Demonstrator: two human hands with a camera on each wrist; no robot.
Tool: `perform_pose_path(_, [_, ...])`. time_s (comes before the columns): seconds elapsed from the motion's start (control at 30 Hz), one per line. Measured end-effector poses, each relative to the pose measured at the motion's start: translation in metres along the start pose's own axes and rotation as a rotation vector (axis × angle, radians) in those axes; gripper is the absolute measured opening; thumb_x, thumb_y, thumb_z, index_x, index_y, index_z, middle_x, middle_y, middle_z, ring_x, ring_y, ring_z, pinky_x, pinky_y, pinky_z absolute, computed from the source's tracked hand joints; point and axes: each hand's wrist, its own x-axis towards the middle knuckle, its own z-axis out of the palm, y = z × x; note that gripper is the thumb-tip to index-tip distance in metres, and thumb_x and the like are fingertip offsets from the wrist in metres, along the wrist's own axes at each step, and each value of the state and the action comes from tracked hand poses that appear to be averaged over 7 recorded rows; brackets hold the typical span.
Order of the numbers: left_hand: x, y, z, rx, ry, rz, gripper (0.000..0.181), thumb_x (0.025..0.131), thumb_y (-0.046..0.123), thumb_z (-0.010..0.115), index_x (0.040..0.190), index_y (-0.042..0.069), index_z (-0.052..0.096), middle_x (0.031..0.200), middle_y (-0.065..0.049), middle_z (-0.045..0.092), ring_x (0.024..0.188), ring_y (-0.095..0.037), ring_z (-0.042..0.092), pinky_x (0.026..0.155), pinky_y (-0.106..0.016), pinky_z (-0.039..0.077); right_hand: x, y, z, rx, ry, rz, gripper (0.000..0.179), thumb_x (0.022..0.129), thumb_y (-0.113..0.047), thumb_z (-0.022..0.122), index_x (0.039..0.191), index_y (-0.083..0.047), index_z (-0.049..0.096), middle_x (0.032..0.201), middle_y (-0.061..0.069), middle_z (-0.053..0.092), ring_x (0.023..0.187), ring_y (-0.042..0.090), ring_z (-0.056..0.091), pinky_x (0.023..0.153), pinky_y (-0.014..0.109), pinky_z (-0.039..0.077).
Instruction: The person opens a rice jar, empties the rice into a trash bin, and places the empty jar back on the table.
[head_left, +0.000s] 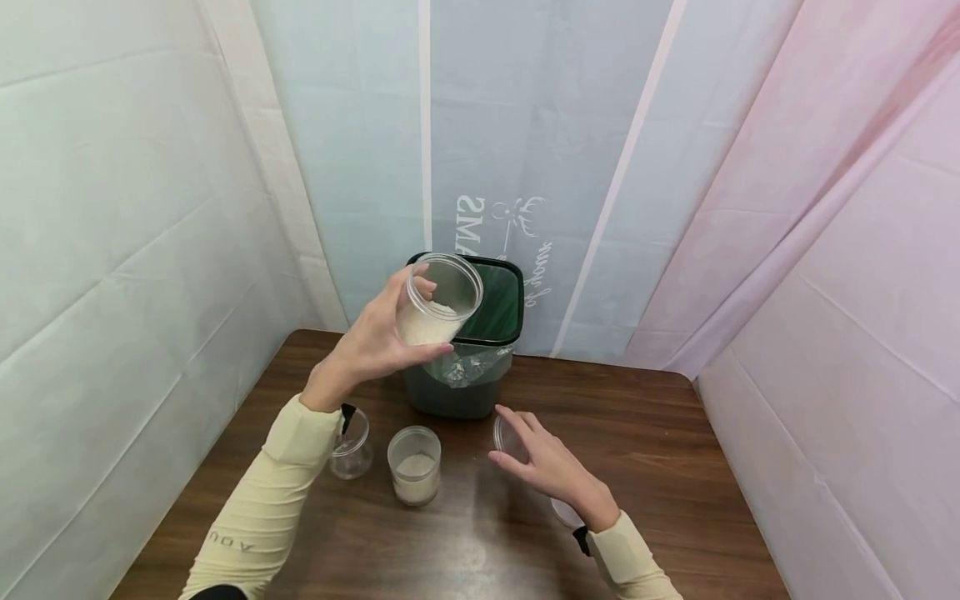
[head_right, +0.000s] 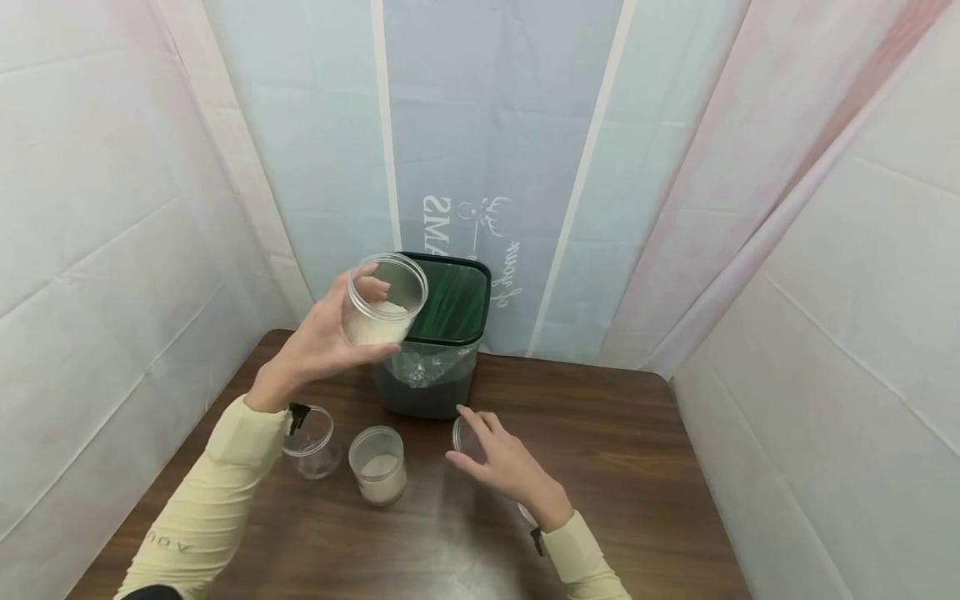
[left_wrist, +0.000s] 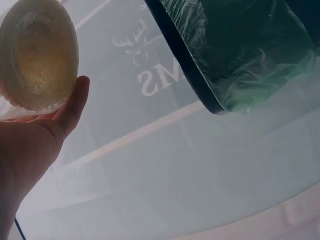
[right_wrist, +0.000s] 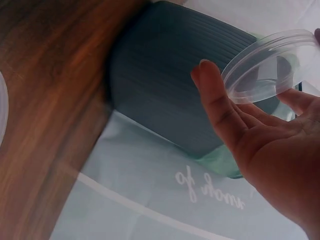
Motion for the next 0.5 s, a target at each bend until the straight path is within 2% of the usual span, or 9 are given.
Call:
perform_pose_path(0.27, [0.012,-0.006,-0.003,0.036,0.022,0.006,0.103,0.066,0.03,0.091,0.148,0.011,0.032,0.126,-0.012,0.06,0.117,-0.024,0.058,0.09,-0.04,0.048,0.0,0.007,0.013,-0.044,-0.055,-0.007,0.073,0.091,-0.067,0.051,0.153,-0.038,0.027,0.14,0.006,0.046,0.101,0.024,0.066,0.086,0.045,0.053])
perform_pose_path(0.4, [0.02,-0.009,-0.006,0.06,0.019,0.027,0.105,0.066,0.03,0.09,0.149,0.012,0.03,0.126,-0.015,0.061,0.118,-0.026,0.058,0.091,-0.043,0.048,0.0,0.014,0.02,-0.072,-0.077,-0.008,0.074,0.091,-0.067,0.05,0.154,-0.033,0.028,0.141,0.01,0.045,0.104,0.024,0.065,0.088,0.045,0.053])
perform_pose_path(0.5, [0.026,-0.011,-0.01,0.08,0.008,0.012,0.105,0.066,0.032,0.09,0.15,0.014,0.03,0.132,-0.015,0.057,0.119,-0.026,0.056,0.093,-0.045,0.047,0.0,0.019,0.026,-0.098,-0.102,-0.008,0.074,0.092,-0.067,0.048,0.154,-0.031,0.029,0.142,0.013,0.044,0.11,0.026,0.062,0.089,0.046,0.052])
